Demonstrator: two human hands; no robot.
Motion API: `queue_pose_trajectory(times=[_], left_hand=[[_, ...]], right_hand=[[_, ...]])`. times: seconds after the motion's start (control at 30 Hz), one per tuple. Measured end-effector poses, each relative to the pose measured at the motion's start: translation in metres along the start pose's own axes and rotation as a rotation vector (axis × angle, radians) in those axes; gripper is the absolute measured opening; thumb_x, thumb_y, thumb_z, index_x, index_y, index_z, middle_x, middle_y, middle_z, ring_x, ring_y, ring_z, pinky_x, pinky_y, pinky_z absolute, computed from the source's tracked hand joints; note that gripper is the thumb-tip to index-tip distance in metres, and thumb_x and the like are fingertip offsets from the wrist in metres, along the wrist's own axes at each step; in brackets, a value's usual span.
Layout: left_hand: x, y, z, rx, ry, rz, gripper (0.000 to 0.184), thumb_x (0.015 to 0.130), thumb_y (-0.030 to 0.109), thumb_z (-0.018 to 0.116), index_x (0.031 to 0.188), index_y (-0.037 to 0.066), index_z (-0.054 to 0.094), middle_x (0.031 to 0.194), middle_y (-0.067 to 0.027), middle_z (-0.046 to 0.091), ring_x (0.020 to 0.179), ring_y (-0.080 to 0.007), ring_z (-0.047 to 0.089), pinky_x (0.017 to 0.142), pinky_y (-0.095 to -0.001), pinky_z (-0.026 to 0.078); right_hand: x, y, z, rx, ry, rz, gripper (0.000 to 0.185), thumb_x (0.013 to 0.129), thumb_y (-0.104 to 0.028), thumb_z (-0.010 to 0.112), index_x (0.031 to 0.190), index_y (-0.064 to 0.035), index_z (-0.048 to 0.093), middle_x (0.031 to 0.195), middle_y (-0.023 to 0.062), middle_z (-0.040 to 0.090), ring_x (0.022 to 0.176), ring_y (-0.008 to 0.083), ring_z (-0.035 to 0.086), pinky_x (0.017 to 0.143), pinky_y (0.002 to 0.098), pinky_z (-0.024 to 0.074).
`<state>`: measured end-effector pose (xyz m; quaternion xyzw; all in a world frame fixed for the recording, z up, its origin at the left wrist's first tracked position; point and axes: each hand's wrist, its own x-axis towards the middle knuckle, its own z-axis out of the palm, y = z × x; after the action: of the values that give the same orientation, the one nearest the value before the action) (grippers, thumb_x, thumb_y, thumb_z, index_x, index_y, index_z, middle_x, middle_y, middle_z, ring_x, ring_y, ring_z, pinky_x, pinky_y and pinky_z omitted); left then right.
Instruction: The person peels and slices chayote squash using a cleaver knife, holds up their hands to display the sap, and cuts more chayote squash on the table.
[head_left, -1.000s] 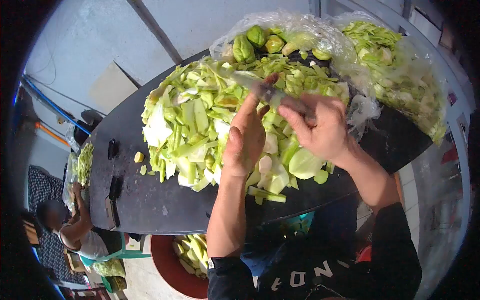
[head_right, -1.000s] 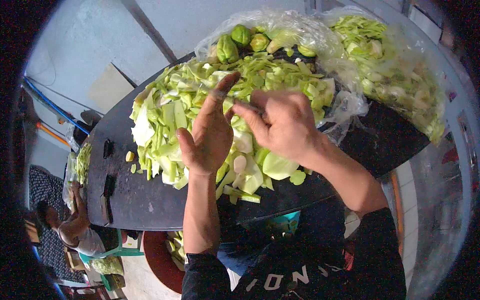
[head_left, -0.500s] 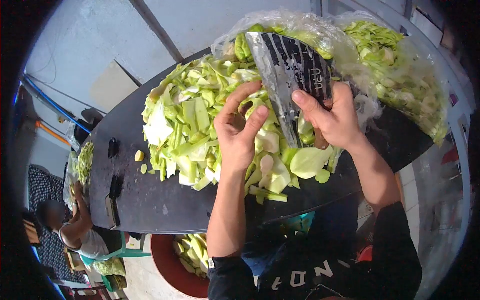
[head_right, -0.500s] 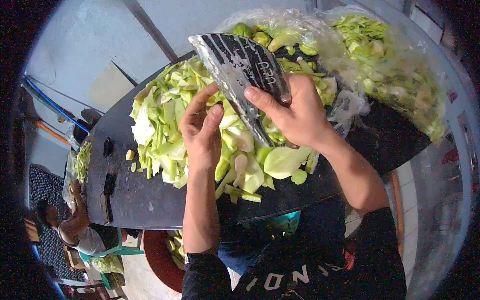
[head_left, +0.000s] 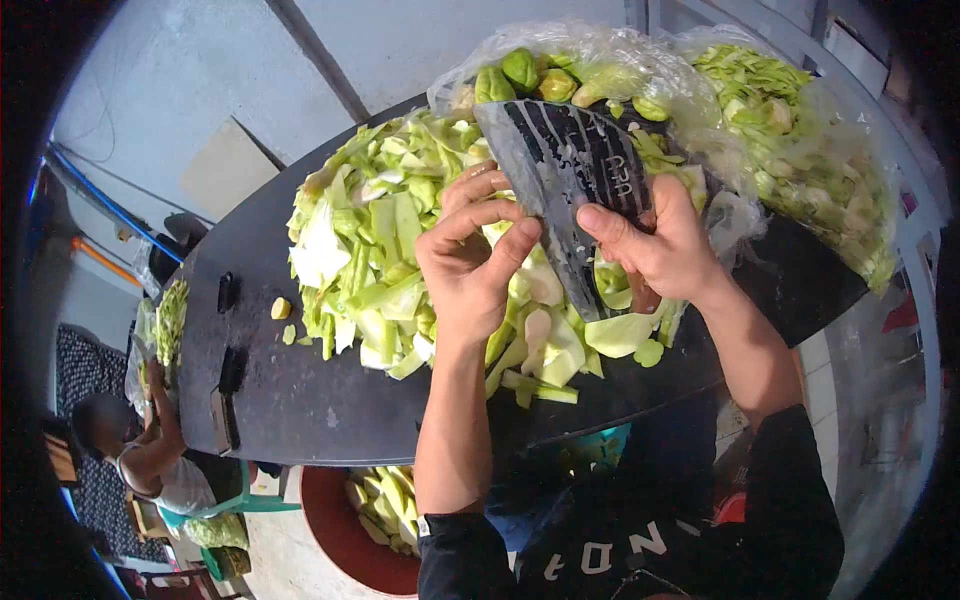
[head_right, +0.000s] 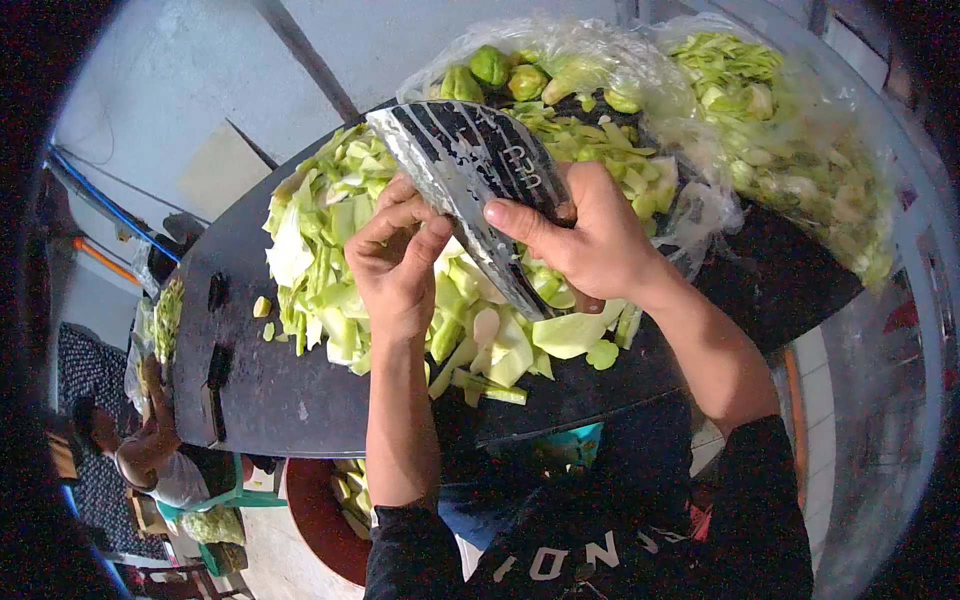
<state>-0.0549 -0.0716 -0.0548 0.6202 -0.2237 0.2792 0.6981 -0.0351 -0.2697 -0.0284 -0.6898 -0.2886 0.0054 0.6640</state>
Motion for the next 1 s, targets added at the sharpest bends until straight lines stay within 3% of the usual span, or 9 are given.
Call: queue_pose_trajectory(times=[0.23, 0.4, 0.43, 0.47, 0.57, 0.6, 0.7, 0.73, 1.0], left_hand=[[0.002, 0.001, -0.004, -0.045, 0.056, -0.007, 0.011, 0.078, 0.001, 0.075, 0.088, -0.002, 0.071, 0.111, -0.0129, 0.065, 0.117, -0.0252, 0.052, 0.102, -0.0387, 0.035], [0.004, 0.006, -0.018, -0.370, 0.202, -0.111, 0.011, 0.088, 0.006, 0.063, 0.095, -0.001, 0.069, 0.114, -0.0120, 0.064, 0.114, -0.0224, 0.054, 0.096, -0.0365, 0.040], [0.005, 0.009, -0.020, -0.460, 0.246, -0.169, 0.016, 0.091, 0.014, 0.062, 0.097, 0.000, 0.069, 0.116, -0.0116, 0.064, 0.115, -0.0223, 0.054, 0.095, -0.0373, 0.040], [0.007, 0.003, -0.026, -0.523, 0.220, -0.198, 0.040, 0.096, 0.037, 0.052, 0.111, 0.003, 0.067, 0.122, -0.0126, 0.062, 0.120, -0.0235, 0.052, 0.095, -0.0407, 0.040], [0.010, 0.016, -0.023, -0.826, 0.168, -0.356, 0.060, 0.095, 0.053, 0.042, 0.125, 0.004, 0.061, 0.130, -0.0146, 0.058, 0.124, -0.0248, 0.048, 0.095, -0.0431, 0.038], [0.009, 0.020, -0.023, -0.909, 0.110, -0.376, 0.078, 0.092, 0.066, 0.037, 0.141, 0.005, 0.046, 0.144, -0.0166, 0.047, 0.133, -0.0267, 0.040, 0.102, -0.0473, 0.035], [0.011, 0.025, -0.018, -1.061, -0.046, -0.304, 0.094, 0.087, 0.076, 0.036, 0.150, 0.007, 0.029, 0.154, -0.0164, 0.031, 0.139, -0.0286, 0.032, 0.110, -0.0513, 0.026], [0.011, 0.028, -0.016, -1.083, -0.018, -0.317, 0.106, 0.078, 0.079, 0.048, 0.154, 0.012, 0.019, 0.158, -0.0147, 0.021, 0.141, -0.0292, 0.032, 0.113, -0.0560, 0.021], [0.007, 0.036, -0.011, -1.140, -0.116, -0.291, 0.111, 0.071, 0.081, 0.056, 0.155, 0.022, 0.014, 0.159, -0.0144, 0.018, 0.142, -0.0330, 0.027, 0.115, -0.0558, 0.017]], right_hand=[[-0.002, -0.001, -0.001, -0.042, -0.049, 0.062, 0.030, 0.089, -0.027, 0.071, 0.073, -0.0026, 0.063, 0.057, -0.0087, 0.046, 0.052, 0.0017, 0.037, 0.045, 0.0246, 0.0277], [-0.003, -0.009, 0.001, -0.104, -0.114, 0.056, 0.032, 0.088, -0.030, 0.073, 0.076, -0.0017, 0.064, 0.056, -0.0076, 0.048, 0.052, 0.0021, 0.039, 0.045, 0.0241, 0.0288], [-0.003, -0.007, 0.001, -0.114, -0.093, 0.057, 0.031, 0.088, -0.029, 0.072, 0.075, -0.0028, 0.063, 0.056, -0.0073, 0.048, 0.051, 0.0022, 0.040, 0.045, 0.0243, 0.0296], [-0.004, -0.006, 0.000, -0.126, -0.071, 0.059, 0.031, 0.088, -0.029, 0.072, 0.073, -0.0039, 0.062, 0.056, -0.0070, 0.049, 0.051, 0.0023, 0.040, 0.045, 0.0244, 0.0304], [-0.002, -0.006, -0.004, -0.046, -0.062, 0.078, 0.032, 0.090, -0.026, 0.070, 0.069, -0.0056, 0.058, 0.056, -0.0071, 0.048, 0.050, 0.0022, 0.040, 0.045, 0.0243, 0.0313], [-0.001, -0.005, -0.007, -0.054, -0.068, 0.044, 0.031, 0.091, -0.022, 0.068, 0.068, -0.0063, 0.056, 0.055, -0.0068, 0.048, 0.049, 0.0022, 0.040, 0.044, 0.0238, 0.0322], [-0.001, -0.007, -0.004, 0.094, -0.034, 0.059, 0.029, 0.092, -0.020, 0.068, 0.069, -0.0059, 0.056, 0.054, -0.0064, 0.047, 0.048, 0.0026, 0.040, 0.044, 0.0233, 0.0317], [-0.001, -0.006, -0.005, 0.099, -0.033, 0.060, 0.028, 0.091, -0.019, 0.068, 0.070, -0.0056, 0.057, 0.054, -0.0056, 0.049, 0.048, 0.0026, 0.043, 0.043, 0.0230, 0.0326], [-0.006, -0.010, 0.004, 0.072, -0.100, 0.118, 0.023, 0.091, -0.020, 0.069, 0.078, -0.0028, 0.061, 0.058, -0.0033, 0.055, 0.048, 0.0027, 0.049, 0.042, 0.0215, 0.0366]])
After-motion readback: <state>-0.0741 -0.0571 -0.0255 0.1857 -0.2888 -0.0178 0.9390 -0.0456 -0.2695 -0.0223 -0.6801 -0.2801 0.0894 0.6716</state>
